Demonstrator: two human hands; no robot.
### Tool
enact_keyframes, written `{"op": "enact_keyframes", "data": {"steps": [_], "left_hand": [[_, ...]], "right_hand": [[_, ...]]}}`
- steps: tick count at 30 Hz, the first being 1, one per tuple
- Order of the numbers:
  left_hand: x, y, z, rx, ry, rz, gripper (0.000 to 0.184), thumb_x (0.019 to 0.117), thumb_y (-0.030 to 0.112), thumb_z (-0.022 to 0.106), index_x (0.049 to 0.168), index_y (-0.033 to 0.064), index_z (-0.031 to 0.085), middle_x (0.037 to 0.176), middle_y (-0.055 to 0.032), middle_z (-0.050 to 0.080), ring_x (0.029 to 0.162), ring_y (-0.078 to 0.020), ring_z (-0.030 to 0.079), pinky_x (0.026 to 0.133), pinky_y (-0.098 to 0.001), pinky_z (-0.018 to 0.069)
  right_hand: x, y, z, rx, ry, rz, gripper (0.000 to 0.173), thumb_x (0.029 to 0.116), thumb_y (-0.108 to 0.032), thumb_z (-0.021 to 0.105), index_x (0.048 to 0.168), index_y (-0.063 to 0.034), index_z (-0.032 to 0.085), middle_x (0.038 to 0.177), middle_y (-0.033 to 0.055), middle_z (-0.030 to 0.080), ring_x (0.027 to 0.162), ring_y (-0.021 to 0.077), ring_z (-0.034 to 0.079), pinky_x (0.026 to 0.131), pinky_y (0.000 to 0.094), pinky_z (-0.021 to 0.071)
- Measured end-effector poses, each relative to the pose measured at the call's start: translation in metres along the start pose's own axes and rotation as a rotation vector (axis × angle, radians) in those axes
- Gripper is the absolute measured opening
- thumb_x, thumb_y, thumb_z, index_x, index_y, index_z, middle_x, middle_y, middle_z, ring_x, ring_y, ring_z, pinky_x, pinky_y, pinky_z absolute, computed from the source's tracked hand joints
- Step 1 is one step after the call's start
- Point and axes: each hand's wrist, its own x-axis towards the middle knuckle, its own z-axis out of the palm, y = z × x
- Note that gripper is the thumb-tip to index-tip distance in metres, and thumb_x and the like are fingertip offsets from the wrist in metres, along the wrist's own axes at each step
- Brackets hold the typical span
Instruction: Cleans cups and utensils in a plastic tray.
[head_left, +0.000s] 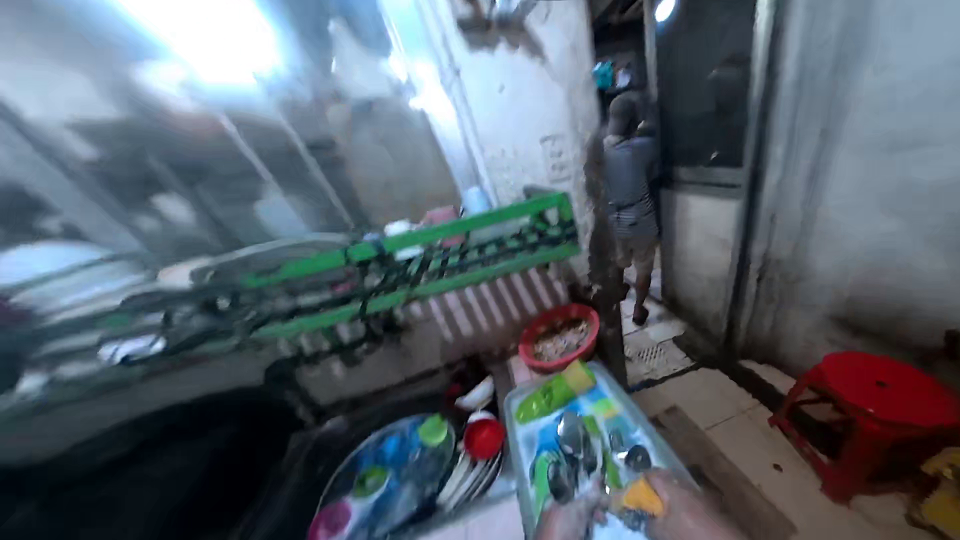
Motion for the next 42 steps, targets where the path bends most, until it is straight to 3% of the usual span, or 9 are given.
{"op": "enact_keyframes", "data": {"steps": [5,11,14,19,25,30,36,39,42], "left_hand": [[0.016,-0.001,-0.002,0.260,-0.137,-0.067,0.042,0.0953,0.034,0.072,0.123,0.0036,0.064,0.112,-0.0106,0.069,0.103,-0.0179,0.065,0.094,-0.0398,0.0526],[0.025,-0.013,0.007,0.036,-0.089,0.008,0.034,0.0975,0.024,0.069,0.120,-0.0002,0.063,0.098,-0.0083,0.069,0.088,-0.0136,0.066,0.084,-0.0331,0.0550],[0.026,-0.009,0.004,-0.247,0.005,0.038,0.028,0.1043,0.028,0.061,0.110,0.0011,0.065,0.077,-0.0003,0.065,0.066,-0.0080,0.062,0.066,-0.0254,0.0537],[0.044,0.004,-0.022,-0.547,-0.065,0.086,0.034,0.1094,0.025,0.048,0.126,-0.0017,0.062,0.092,-0.0087,0.073,0.068,-0.0144,0.067,0.063,-0.0291,0.0575],[0.055,0.037,-0.035,-0.705,-0.155,-0.004,0.027,0.1031,0.003,0.053,0.128,-0.0063,0.058,0.110,-0.0161,0.072,0.092,-0.0240,0.073,0.073,-0.0377,0.0620],[0.053,0.060,-0.023,-0.743,-0.093,0.106,0.037,0.1123,0.026,0.039,0.125,-0.0030,0.058,0.107,-0.0143,0.067,0.098,-0.0202,0.067,0.088,-0.0375,0.0569],[0.072,0.072,-0.059,-0.840,-0.193,0.034,0.038,0.1142,0.027,0.029,0.121,-0.0007,0.055,0.091,-0.0119,0.069,0.071,-0.0191,0.068,0.065,-0.0327,0.0578],[0.083,0.068,-0.068,-0.625,-0.193,0.082,0.031,0.1117,0.018,0.041,0.127,-0.0016,0.059,0.083,-0.0060,0.066,0.055,-0.0101,0.056,0.052,-0.0235,0.0498],[0.073,0.063,-0.072,-0.439,-0.275,0.066,0.024,0.1070,0.008,0.049,0.126,-0.0023,0.058,0.079,-0.0036,0.065,0.054,-0.0091,0.057,0.051,-0.0231,0.0508]], "right_hand": [[0.036,-0.001,0.012,-0.450,-0.350,0.064,0.063,0.0881,-0.025,0.075,0.143,-0.0026,0.054,0.144,0.0273,0.052,0.138,0.0450,0.045,0.112,0.0640,0.0385],[0.030,-0.009,0.013,-0.558,-0.419,0.105,0.062,0.0940,-0.031,0.072,0.145,-0.0020,0.051,0.138,0.0300,0.057,0.129,0.0493,0.054,0.105,0.0688,0.0423],[0.033,-0.001,0.018,-0.525,-0.342,0.084,0.059,0.0916,-0.028,0.073,0.142,-0.0031,0.054,0.131,0.0297,0.061,0.122,0.0503,0.059,0.099,0.0712,0.0450],[0.023,0.000,0.005,-0.214,-0.190,0.114,0.065,0.0915,-0.029,0.074,0.144,0.0003,0.049,0.133,0.0275,0.061,0.125,0.0432,0.059,0.106,0.0628,0.0444],[0.009,-0.035,0.003,0.462,0.506,0.062,0.069,0.0839,-0.029,0.080,0.140,0.0015,0.052,0.123,0.0192,0.067,0.112,0.0263,0.066,0.098,0.0480,0.0541],[0.053,-0.101,0.007,0.200,0.635,-0.111,0.053,0.0872,-0.016,0.076,0.131,0.0093,0.059,0.134,0.0267,0.060,0.123,0.0352,0.060,0.107,0.0493,0.0478],[0.042,-0.069,0.054,-0.070,0.546,-0.520,0.030,0.0869,-0.005,0.068,0.115,0.0062,0.070,0.121,0.0243,0.068,0.117,0.0383,0.065,0.103,0.0503,0.0521],[0.023,-0.067,0.042,-0.077,0.426,-0.358,0.035,0.0870,-0.001,0.067,0.119,0.0113,0.066,0.126,0.0292,0.065,0.120,0.0422,0.063,0.104,0.0551,0.0502],[0.025,-0.087,0.038,0.128,0.738,-0.302,0.044,0.0796,0.003,0.068,0.122,0.0136,0.062,0.127,0.0286,0.061,0.118,0.0334,0.062,0.103,0.0465,0.0506]]}}
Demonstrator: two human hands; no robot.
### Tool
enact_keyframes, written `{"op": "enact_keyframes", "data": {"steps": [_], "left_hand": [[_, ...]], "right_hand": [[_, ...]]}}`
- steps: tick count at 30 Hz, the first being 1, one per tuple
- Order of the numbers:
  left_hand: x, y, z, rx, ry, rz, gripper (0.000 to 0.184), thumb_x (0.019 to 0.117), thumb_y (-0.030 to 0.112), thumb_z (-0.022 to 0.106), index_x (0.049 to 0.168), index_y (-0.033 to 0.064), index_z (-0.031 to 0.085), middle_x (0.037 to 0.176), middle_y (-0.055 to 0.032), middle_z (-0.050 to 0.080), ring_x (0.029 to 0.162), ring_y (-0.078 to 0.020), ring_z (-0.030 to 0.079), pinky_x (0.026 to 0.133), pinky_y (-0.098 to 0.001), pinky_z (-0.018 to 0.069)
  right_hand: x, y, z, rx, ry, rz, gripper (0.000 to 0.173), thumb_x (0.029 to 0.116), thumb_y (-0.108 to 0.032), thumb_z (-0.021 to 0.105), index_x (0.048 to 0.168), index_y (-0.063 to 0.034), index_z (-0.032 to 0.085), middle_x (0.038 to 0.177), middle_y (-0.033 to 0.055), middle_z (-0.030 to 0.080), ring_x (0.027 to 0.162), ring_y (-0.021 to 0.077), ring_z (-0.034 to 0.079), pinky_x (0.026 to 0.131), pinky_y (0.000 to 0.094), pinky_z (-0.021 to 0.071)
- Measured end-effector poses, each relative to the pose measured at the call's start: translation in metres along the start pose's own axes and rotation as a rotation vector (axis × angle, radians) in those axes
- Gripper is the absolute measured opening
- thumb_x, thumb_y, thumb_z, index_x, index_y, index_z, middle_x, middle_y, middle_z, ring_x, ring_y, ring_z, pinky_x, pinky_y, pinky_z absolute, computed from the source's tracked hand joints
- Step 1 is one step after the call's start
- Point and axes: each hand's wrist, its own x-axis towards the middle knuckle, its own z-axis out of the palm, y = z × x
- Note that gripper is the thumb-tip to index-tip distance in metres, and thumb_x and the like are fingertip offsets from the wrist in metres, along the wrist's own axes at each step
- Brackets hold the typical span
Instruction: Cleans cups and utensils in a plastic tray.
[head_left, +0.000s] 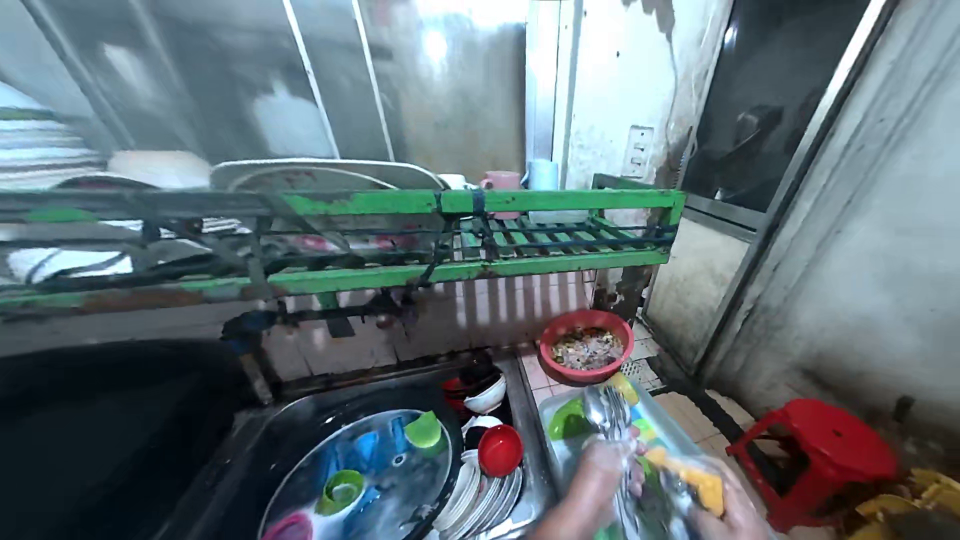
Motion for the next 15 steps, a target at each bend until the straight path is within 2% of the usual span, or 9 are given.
{"op": "enact_keyframes", "data": {"steps": [2,4,7,9,10,11,13,14,15], "left_hand": [[-0.015,-0.007,0.010,0.221,-0.026,-0.065,0.014,0.1047,0.005,0.048,0.115,-0.0008,0.056,0.075,-0.0034,0.058,0.056,-0.0100,0.056,0.053,-0.0247,0.0508],[-0.027,-0.014,0.022,0.454,-0.084,-0.099,0.019,0.1050,0.006,0.047,0.119,-0.0031,0.056,0.080,-0.0053,0.055,0.063,-0.0119,0.054,0.061,-0.0289,0.0499],[-0.032,-0.022,0.023,0.546,-0.194,-0.082,0.019,0.1043,0.012,0.054,0.117,-0.0005,0.059,0.077,-0.0017,0.056,0.059,-0.0085,0.050,0.056,-0.0264,0.0451],[-0.027,-0.025,0.020,0.506,-0.224,-0.105,0.019,0.1043,0.018,0.058,0.113,0.0021,0.062,0.072,0.0001,0.055,0.055,-0.0081,0.047,0.053,-0.0260,0.0424],[-0.021,-0.026,0.017,0.431,-0.216,-0.105,0.019,0.1043,0.020,0.059,0.111,0.0031,0.064,0.071,0.0008,0.057,0.052,-0.0075,0.049,0.051,-0.0247,0.0435],[-0.016,-0.024,0.013,0.321,-0.212,-0.096,0.022,0.1052,0.020,0.058,0.115,0.0017,0.064,0.076,-0.0014,0.064,0.055,-0.0084,0.057,0.052,-0.0247,0.0492],[-0.009,-0.015,0.005,0.089,-0.188,-0.057,0.030,0.1088,0.021,0.050,0.126,-0.0015,0.060,0.105,-0.0121,0.074,0.081,-0.0189,0.074,0.069,-0.0342,0.0618],[-0.008,-0.012,0.004,0.001,-0.141,-0.027,0.034,0.1100,0.023,0.047,0.129,-0.0016,0.060,0.113,-0.0140,0.072,0.092,-0.0221,0.073,0.078,-0.0386,0.0621],[-0.008,-0.011,0.006,-0.068,-0.073,0.008,0.035,0.1111,0.025,0.044,0.128,-0.0012,0.061,0.112,-0.0137,0.071,0.096,-0.0218,0.071,0.081,-0.0395,0.0601]], "right_hand": [[0.012,-0.007,0.011,-0.022,0.139,-0.086,0.047,0.0775,-0.004,0.072,0.121,0.0109,0.063,0.125,0.0268,0.063,0.117,0.0316,0.062,0.102,0.0443,0.0518],[0.029,-0.009,0.020,-0.086,0.196,-0.067,0.047,0.0781,-0.011,0.075,0.119,0.0094,0.065,0.124,0.0264,0.065,0.118,0.0352,0.063,0.102,0.0479,0.0519],[0.063,-0.017,0.014,-0.042,0.201,0.277,0.048,0.0881,-0.009,0.066,0.132,0.0087,0.059,0.134,0.0258,0.060,0.127,0.0338,0.058,0.110,0.0466,0.0451],[0.080,-0.022,0.004,0.021,0.194,0.449,0.045,0.0935,-0.010,0.064,0.136,0.0043,0.057,0.135,0.0242,0.060,0.127,0.0329,0.058,0.109,0.0486,0.0449],[0.083,-0.021,0.000,0.079,0.231,0.503,0.045,0.0937,-0.009,0.064,0.137,0.0029,0.057,0.133,0.0239,0.061,0.124,0.0327,0.059,0.106,0.0500,0.0470],[0.083,-0.021,-0.002,0.140,0.300,0.533,0.046,0.0930,-0.007,0.064,0.137,0.0026,0.056,0.130,0.0241,0.062,0.120,0.0325,0.061,0.103,0.0510,0.0492],[0.073,-0.025,0.000,0.212,0.412,0.487,0.048,0.0915,-0.006,0.065,0.137,0.0044,0.055,0.126,0.0239,0.063,0.115,0.0301,0.063,0.098,0.0491,0.0519],[0.065,-0.028,0.007,0.204,0.399,0.412,0.048,0.0897,-0.007,0.066,0.135,0.0057,0.055,0.126,0.0229,0.063,0.115,0.0279,0.063,0.099,0.0463,0.0525],[0.055,-0.028,0.018,0.169,0.352,0.327,0.049,0.0877,-0.009,0.067,0.132,0.0070,0.057,0.127,0.0224,0.064,0.116,0.0270,0.064,0.100,0.0443,0.0530]]}}
